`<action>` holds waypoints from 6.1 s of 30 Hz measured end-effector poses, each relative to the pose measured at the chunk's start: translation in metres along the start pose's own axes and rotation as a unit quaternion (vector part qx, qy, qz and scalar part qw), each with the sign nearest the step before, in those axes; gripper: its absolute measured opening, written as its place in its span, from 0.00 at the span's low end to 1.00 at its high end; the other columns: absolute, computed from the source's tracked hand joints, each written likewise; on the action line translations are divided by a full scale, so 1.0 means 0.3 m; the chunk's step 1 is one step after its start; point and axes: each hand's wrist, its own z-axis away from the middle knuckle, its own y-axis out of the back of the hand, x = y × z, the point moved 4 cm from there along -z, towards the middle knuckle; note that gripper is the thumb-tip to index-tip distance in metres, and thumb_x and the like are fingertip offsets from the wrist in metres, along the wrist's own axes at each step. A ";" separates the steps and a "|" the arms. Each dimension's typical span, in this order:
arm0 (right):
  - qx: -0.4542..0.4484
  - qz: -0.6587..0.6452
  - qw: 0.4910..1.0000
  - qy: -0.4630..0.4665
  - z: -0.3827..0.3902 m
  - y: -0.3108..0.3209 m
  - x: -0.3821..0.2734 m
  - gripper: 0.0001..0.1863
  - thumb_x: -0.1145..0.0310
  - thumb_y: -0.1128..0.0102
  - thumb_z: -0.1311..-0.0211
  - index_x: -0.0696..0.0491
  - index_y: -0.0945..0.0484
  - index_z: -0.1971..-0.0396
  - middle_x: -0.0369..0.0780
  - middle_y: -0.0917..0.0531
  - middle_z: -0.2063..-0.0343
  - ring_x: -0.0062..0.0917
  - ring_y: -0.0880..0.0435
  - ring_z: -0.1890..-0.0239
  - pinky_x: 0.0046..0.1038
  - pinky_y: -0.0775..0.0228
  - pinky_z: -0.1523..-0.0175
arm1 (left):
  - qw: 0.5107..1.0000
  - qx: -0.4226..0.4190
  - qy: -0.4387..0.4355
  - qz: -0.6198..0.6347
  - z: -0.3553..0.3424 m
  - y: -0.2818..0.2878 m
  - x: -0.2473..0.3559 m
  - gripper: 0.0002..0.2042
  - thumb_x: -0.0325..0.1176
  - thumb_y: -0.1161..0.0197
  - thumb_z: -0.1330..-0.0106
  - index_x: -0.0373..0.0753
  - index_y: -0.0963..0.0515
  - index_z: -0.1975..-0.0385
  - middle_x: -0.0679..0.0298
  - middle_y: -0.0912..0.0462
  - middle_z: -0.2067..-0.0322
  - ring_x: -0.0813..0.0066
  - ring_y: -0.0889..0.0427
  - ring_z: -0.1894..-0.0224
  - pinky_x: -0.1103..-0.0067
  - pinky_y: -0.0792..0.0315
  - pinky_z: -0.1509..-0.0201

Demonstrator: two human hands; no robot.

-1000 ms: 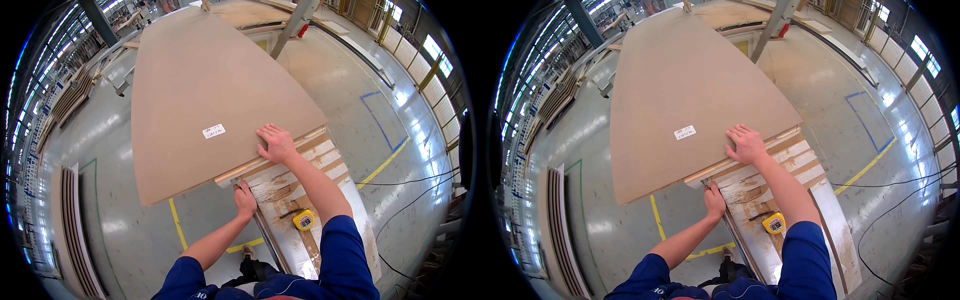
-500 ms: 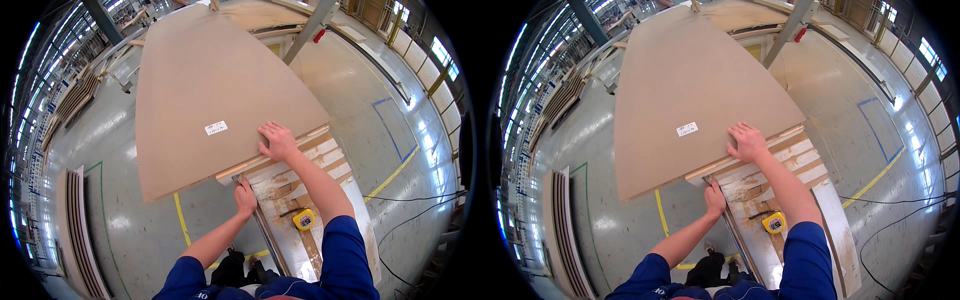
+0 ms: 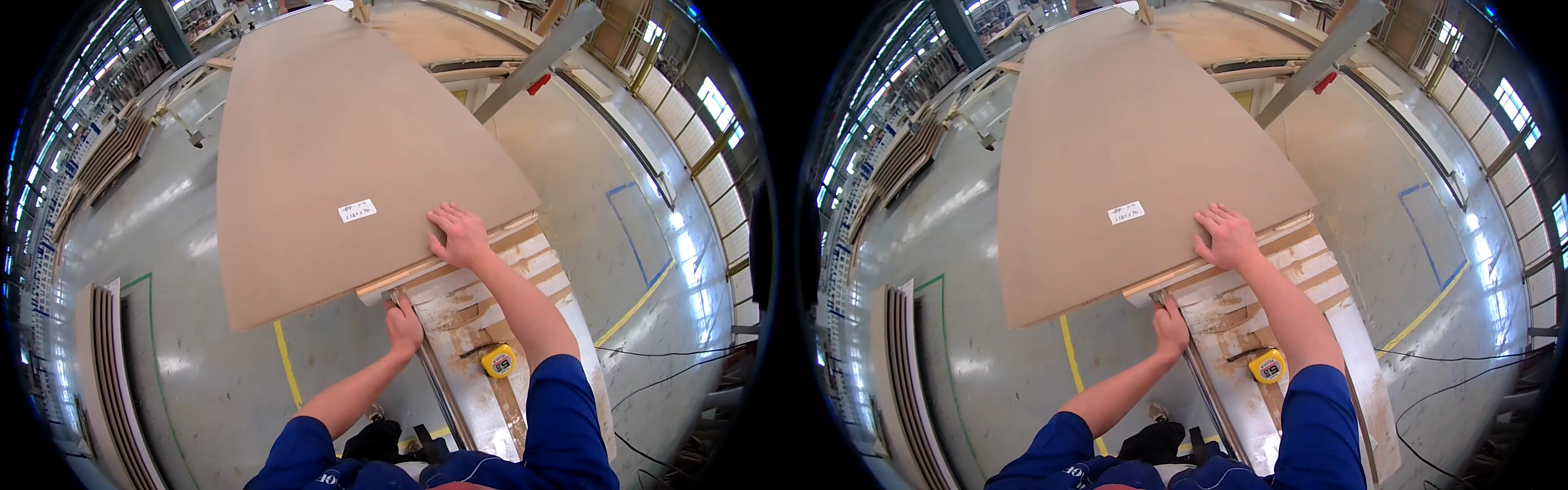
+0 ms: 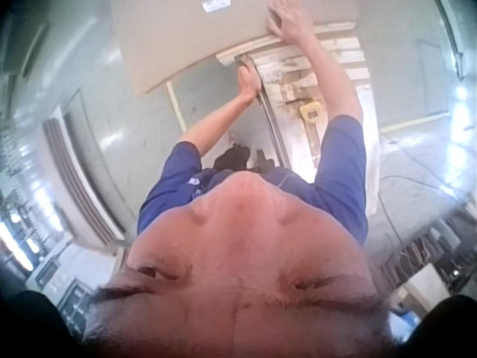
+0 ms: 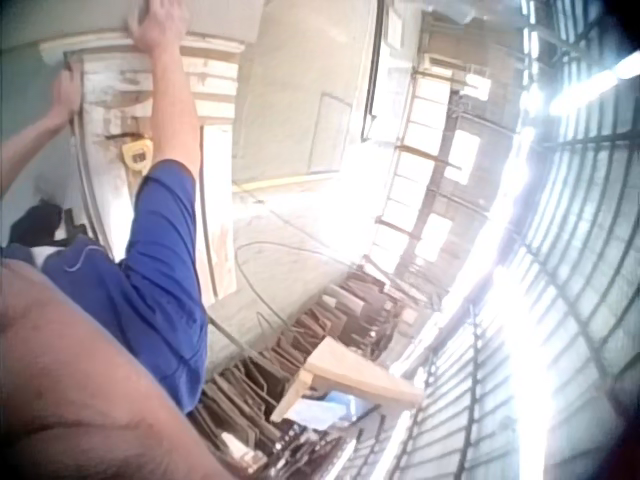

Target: The person measures a large sheet of plywood with a tape measure and marks it with a pencil. They then move the sheet to a cutting machine and, with the help of a colleague, position it for cutting. Finally, they carry the sheet to a stack of other wood pieces.

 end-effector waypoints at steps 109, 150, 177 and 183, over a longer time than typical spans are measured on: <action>0.025 0.010 1.000 -0.008 -0.009 0.022 -0.003 0.22 0.60 0.34 0.44 0.55 0.16 0.52 0.43 0.13 0.50 0.37 0.16 0.43 0.36 0.28 0.31 | 0.999 -0.028 -0.031 0.027 -0.010 0.001 0.004 0.22 0.44 0.54 0.19 0.25 0.27 0.59 0.37 0.19 0.69 0.40 0.20 0.64 0.57 0.29 0.55; -0.009 0.004 0.999 -0.043 0.007 -0.010 -0.001 0.21 0.62 0.37 0.41 0.54 0.17 0.49 0.43 0.14 0.46 0.38 0.18 0.40 0.37 0.31 0.29 | 0.996 -0.068 0.027 -0.048 -0.018 0.009 -0.009 0.27 0.48 0.56 0.20 0.23 0.26 0.61 0.31 0.18 0.67 0.31 0.18 0.58 0.51 0.28 0.51; 0.065 -0.024 0.926 -0.371 0.096 -0.175 -0.463 0.30 0.68 0.36 0.38 0.59 0.29 0.36 0.51 0.19 0.44 0.42 0.18 0.46 0.40 0.23 0.43 | 0.991 0.052 -0.018 -0.123 -0.801 1.145 -0.027 0.44 0.45 0.25 0.41 0.26 0.41 0.32 0.43 0.37 0.33 0.46 0.36 0.30 0.59 0.36 0.28; 0.211 -0.372 0.582 -0.691 0.296 -0.360 -0.696 0.25 0.64 0.33 0.34 0.58 0.26 0.42 0.42 0.17 0.55 0.23 0.18 0.58 0.30 0.22 0.53 | 0.994 -0.016 0.108 0.017 -0.887 1.112 -0.091 0.41 0.48 0.24 0.38 0.25 0.36 0.35 0.44 0.25 0.38 0.53 0.24 0.37 0.64 0.30 0.33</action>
